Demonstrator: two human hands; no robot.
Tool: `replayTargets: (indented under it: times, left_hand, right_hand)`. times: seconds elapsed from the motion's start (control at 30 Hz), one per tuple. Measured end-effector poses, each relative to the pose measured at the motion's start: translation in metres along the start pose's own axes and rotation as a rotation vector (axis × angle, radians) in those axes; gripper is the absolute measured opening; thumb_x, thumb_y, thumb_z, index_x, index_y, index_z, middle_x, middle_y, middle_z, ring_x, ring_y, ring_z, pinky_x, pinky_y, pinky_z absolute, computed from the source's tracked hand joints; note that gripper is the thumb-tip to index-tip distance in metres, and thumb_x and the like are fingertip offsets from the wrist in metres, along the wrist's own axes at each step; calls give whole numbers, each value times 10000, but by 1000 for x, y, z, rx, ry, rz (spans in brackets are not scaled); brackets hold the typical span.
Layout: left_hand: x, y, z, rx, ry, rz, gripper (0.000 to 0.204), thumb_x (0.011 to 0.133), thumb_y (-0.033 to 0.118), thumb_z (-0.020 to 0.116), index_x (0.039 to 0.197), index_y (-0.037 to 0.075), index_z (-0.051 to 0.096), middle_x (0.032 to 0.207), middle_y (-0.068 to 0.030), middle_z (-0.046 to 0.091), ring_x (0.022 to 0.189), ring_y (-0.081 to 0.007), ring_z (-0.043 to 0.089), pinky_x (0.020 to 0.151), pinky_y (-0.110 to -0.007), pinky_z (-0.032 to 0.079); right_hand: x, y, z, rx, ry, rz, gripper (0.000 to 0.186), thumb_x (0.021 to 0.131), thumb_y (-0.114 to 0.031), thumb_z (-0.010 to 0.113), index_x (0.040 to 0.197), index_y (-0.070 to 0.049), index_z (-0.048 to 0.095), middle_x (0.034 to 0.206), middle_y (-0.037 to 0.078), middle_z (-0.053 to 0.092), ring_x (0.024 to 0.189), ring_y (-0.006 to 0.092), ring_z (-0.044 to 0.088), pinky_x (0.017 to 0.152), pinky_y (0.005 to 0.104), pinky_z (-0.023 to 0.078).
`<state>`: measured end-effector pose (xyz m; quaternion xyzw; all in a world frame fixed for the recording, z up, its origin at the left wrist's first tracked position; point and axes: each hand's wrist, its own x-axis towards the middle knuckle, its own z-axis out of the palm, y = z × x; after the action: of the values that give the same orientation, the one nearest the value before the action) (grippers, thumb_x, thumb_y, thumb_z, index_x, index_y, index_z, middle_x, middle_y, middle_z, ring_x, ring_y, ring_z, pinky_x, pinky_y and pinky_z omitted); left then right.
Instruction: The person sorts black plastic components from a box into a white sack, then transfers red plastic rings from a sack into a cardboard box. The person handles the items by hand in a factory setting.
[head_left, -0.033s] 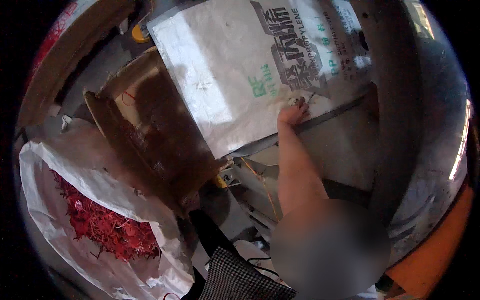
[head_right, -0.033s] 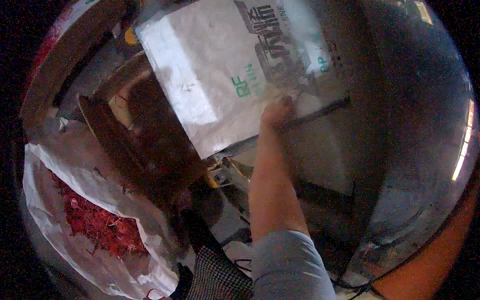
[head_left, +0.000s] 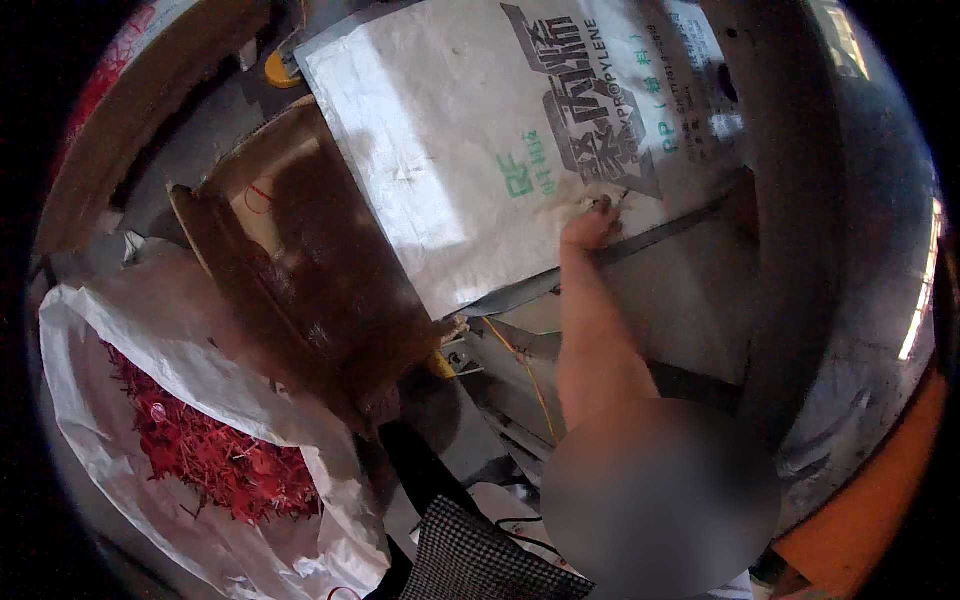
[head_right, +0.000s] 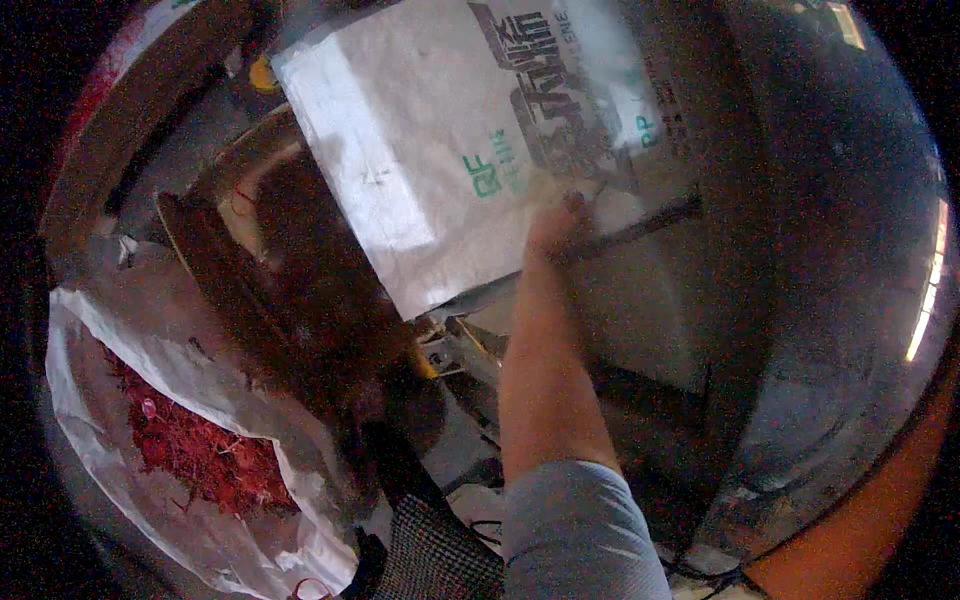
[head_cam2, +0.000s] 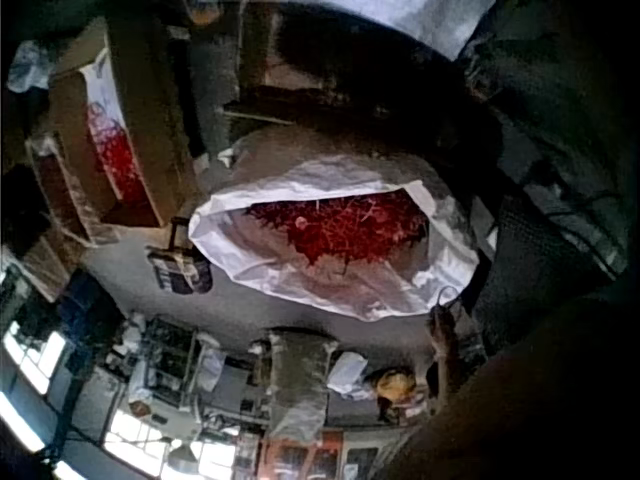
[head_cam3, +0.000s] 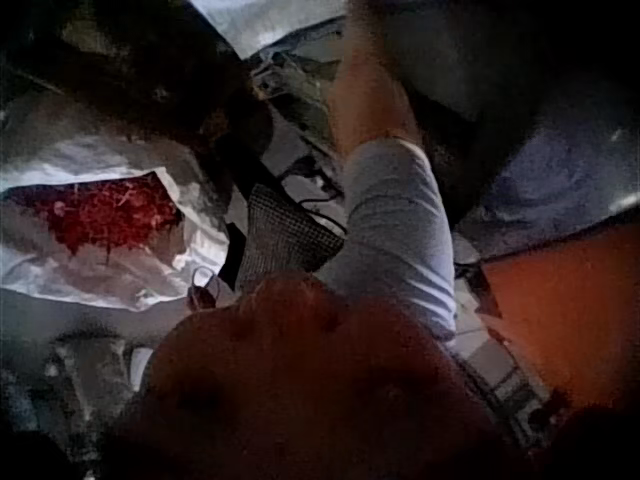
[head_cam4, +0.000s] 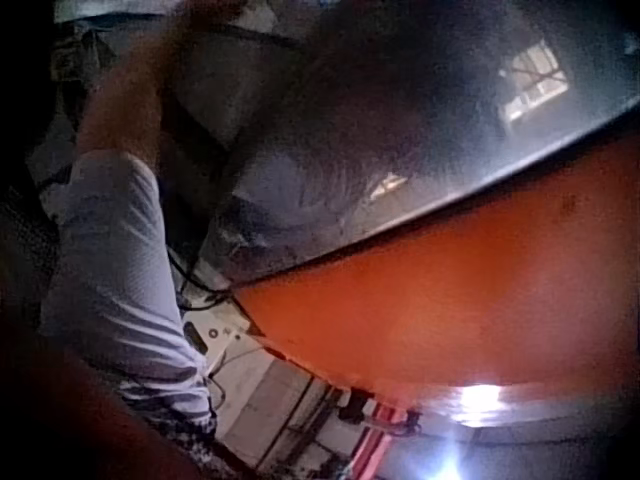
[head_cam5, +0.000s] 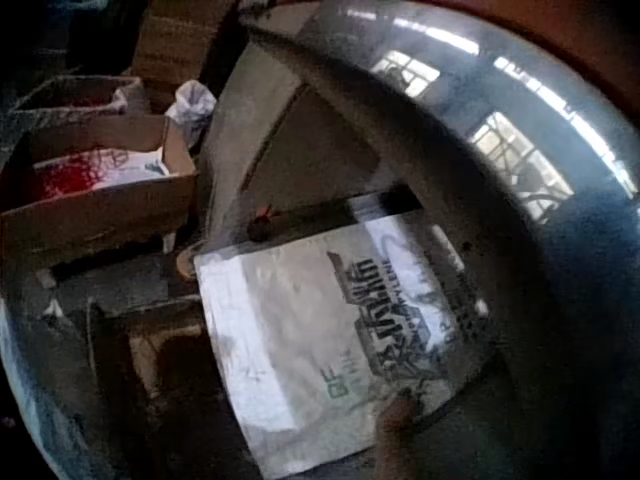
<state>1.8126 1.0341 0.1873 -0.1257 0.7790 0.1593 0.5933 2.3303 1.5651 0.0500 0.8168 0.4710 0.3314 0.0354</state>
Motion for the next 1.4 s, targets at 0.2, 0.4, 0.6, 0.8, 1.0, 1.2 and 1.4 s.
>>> replayTargets:
  times: [0.2, 0.4, 0.6, 0.8, 1.0, 1.2, 1.4]
  left_hand:
    - [2, -1, 0, -4, -3, -40, 294, 873, 269, 459, 1007, 7, 459, 915, -94, 492, 738, -166, 470, 644, -289, 398]
    - [-2, -1, 4, -14, -17, -48, 321, 874, 272, 453, 1040, -2, 451, 952, -107, 494, 768, -177, 480, 669, -296, 409]
    - [2, 0, 1, -11, -35, -54, 349, 875, 276, 447, 1073, -11, 443, 990, -120, 495, 799, -188, 489, 695, -303, 420]
    - [-14, -6, 5, -18, 3, -75, 378, 876, 280, 441, 1106, -20, 435, 1027, -134, 497, 829, -199, 499, 720, -311, 431]
    - [-11, -9, -4, 6, -56, -44, 408, 878, 284, 435, 1139, -29, 427, 1064, -147, 499, 859, -209, 508, 746, -318, 443]
    - [-16, -2, 7, -8, -36, -65, 422, 878, 268, 422, 1175, -32, 402, 1125, -169, 460, 932, -245, 478, 798, -347, 409]
    - [-24, 3, 11, -2, -54, -84, 433, 879, 242, 406, 1213, -32, 368, 1198, -195, 402, 1027, -293, 427, 863, -387, 352]
  right_hand:
    - [83, 48, 13, -207, -359, -87, 228, 738, -145, 543, 948, -64, 577, 1021, 130, 495, 926, 282, 512, 774, 357, 415]
    - [-7, -11, -14, -190, -152, -37, 192, 754, -140, 522, 914, -54, 581, 1056, 157, 473, 935, 275, 515, 796, 346, 447]
    - [90, 56, 28, -244, -295, -81, 204, 778, -143, 495, 869, -2, 609, 972, 159, 556, 936, 273, 542, 756, 368, 471]
    - [26, -10, -11, -70, -236, -79, 205, 775, -161, 507, 865, -23, 628, 981, 169, 549, 884, 293, 559, 717, 357, 500]
    - [20, 4, -9, -266, 1, -279, 187, 773, -161, 514, 827, -16, 618, 973, 160, 553, 925, 304, 538, 743, 382, 485]
    - [70, 24, -14, 28, -418, 63, 193, 781, -170, 502, 825, -22, 617, 999, 158, 555, 1047, 293, 474, 832, 378, 439]
    - [-19, -18, -16, -183, -214, -59, 228, 772, -165, 524, 904, 1, 610, 1201, 192, 400, 1083, 281, 438, 865, 368, 417]
